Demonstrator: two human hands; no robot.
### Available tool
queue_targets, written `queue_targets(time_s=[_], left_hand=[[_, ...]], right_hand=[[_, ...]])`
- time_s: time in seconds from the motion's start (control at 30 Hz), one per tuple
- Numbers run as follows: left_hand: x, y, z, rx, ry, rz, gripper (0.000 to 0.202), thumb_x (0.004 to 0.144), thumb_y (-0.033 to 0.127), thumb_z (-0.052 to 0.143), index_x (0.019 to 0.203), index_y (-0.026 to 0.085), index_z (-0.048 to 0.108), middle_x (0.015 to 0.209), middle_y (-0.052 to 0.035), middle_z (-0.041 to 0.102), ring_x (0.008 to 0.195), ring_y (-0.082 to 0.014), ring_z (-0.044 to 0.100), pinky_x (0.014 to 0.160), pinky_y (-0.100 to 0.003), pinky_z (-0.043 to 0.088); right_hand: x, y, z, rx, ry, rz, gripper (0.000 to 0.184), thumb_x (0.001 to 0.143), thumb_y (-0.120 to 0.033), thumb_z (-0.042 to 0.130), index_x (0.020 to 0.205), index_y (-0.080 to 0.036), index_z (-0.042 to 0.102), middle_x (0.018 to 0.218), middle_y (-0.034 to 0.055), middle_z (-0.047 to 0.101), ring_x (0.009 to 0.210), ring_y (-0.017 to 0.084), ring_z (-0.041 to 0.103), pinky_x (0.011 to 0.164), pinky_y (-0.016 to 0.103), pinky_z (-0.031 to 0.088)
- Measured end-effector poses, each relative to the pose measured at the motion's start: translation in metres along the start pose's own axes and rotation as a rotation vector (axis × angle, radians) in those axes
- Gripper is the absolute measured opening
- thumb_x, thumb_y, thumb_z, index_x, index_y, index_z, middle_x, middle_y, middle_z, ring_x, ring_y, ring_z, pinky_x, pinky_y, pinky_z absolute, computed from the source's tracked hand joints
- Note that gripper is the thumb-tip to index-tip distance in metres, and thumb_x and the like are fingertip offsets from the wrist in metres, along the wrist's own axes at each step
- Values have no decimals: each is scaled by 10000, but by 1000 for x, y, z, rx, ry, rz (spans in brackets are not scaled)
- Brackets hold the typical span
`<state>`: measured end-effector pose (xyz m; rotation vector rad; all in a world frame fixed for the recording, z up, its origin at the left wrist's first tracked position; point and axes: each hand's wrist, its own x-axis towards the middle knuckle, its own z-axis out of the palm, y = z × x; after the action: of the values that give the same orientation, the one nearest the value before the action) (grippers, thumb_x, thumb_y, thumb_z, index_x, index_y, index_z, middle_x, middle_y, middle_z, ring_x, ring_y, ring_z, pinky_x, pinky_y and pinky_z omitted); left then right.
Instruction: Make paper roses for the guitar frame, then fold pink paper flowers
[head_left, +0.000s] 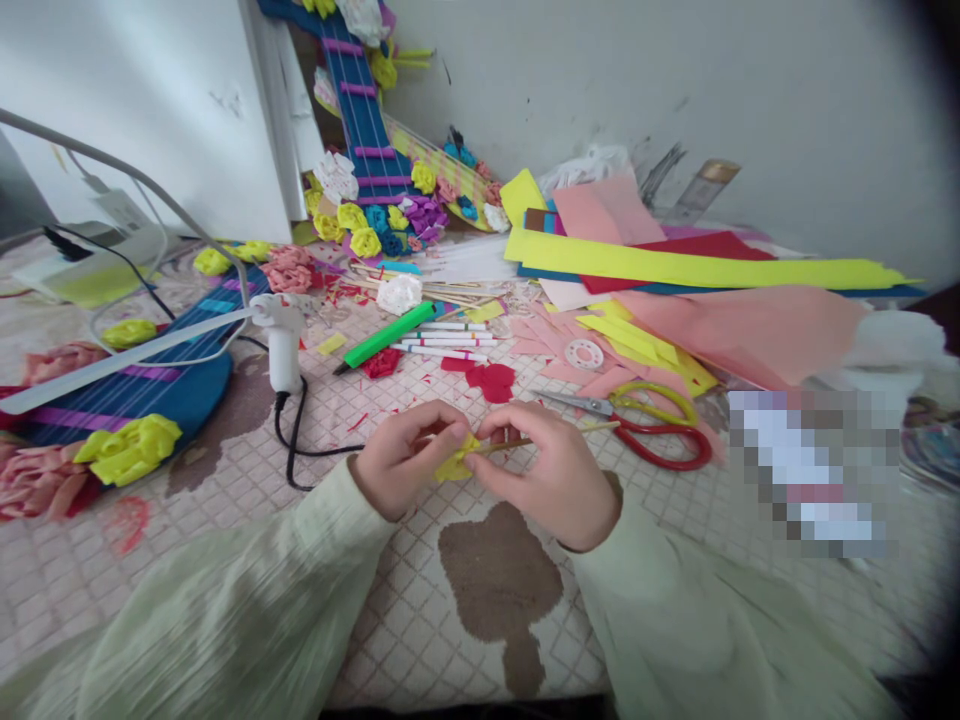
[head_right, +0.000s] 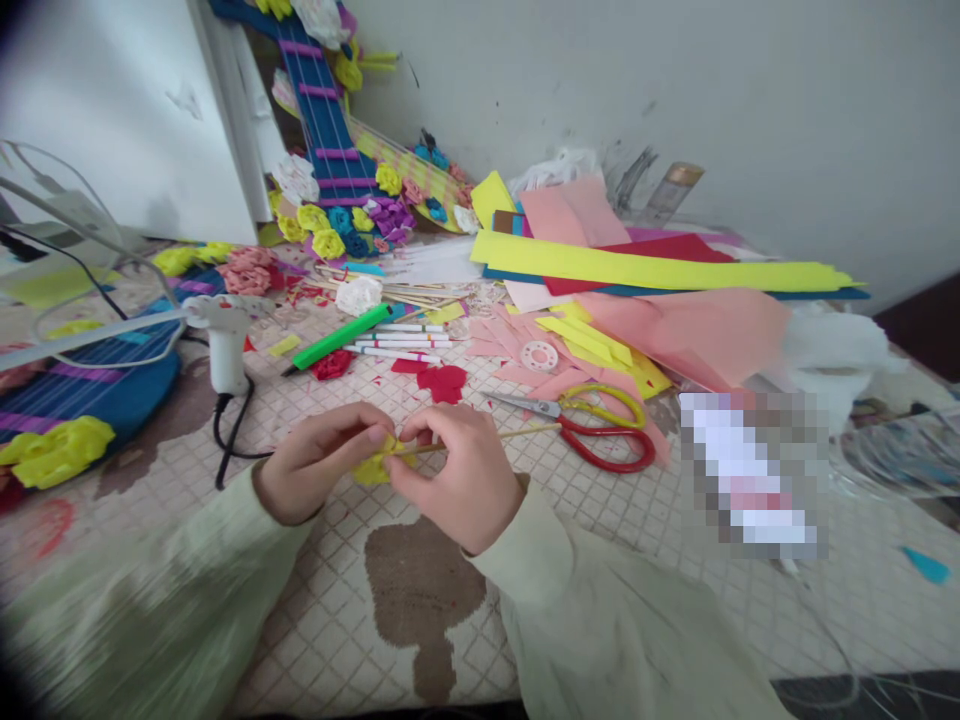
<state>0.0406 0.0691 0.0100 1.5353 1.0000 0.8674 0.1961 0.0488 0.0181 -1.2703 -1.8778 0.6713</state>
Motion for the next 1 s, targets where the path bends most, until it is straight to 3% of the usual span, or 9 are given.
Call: queue_targets(time_s=[0.23,0.43,0.73,1.0], left_hand=[[-4,2,1,-169,19,-56,247,643,265,617,819,148,489,772,-18,534,707,-122,533,598,-235,450],[-4,-3,5,-99,17,-78,219,630,243,615,773,154,474,729,-4,524,654,-105,524,581,-231,441],[-9,-2,3,79,4,23,155,702,248,549,821,160,503,737,-17,531,653,-121,532,534,-226,444],[-8,-7,3,107,29,58,140,723,250,522,830,162,497,737,-20,540,644,-129,551,532,-234,450]], right_hand=[[1,3,-4,39,31,-9,109,684,-169,597,729,-186,499,715,-10,557,662,129,508,646,265,414],[4,3,-5,87,37,27,88,689,-166,587,711,-180,503,706,-10,561,660,120,514,633,243,423],[4,3,-3,237,-9,168,89,659,-178,598,689,-185,515,712,-2,575,689,137,541,657,269,453],[3,5,-4,172,-27,70,50,722,-216,560,690,-181,541,686,-11,567,642,116,517,605,238,428]])
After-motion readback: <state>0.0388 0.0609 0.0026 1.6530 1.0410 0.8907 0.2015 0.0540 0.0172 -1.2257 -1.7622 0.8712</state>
